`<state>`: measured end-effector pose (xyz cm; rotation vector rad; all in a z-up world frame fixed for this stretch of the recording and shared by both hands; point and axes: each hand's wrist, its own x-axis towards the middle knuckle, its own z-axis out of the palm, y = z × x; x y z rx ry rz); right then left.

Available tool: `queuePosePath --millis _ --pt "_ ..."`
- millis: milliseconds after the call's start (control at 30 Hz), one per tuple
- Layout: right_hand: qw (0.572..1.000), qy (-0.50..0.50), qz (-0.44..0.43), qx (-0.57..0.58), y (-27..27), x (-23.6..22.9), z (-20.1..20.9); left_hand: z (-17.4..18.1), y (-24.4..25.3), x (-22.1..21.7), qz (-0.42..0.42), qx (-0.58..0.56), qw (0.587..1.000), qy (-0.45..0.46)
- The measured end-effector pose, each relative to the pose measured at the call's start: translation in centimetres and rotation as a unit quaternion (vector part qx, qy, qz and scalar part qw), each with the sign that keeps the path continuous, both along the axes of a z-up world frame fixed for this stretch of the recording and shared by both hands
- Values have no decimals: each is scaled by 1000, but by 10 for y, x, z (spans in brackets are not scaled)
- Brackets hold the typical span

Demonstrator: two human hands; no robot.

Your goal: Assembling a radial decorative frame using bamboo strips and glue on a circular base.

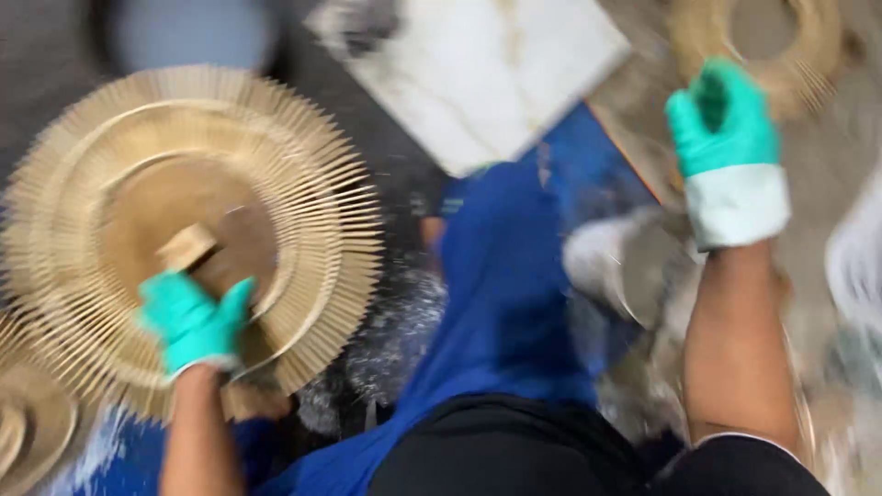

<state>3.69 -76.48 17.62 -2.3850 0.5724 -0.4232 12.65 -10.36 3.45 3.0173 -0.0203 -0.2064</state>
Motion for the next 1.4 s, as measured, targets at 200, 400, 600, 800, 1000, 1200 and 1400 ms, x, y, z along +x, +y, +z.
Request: queuePosePath --millis 200,400,600,800,1000,1200,1400 --pt "915 345 -194 -73 -98 -208 -181 1 19 31 55 32 990 122" --pt "904 215 -296 222 -58 -230 -242 40 -35 24 136 45 981 134" --pt "882 79 -316 340 -11 -135 -161 14 -1 23 89 56 990 98" --pt "800 143 -292 505 29 -34 -260 23 3 16 64 48 993 85" --pt "709 62 -446 543 39 -79 -495 37 3 2 46 41 994 88" --pt "728 64 -503 461 77 -100 -514 42 -5 5 74 26 992 95" --pt "773 251 -419 404 83 -56 -418 31 14 -4 59 32 995 77"
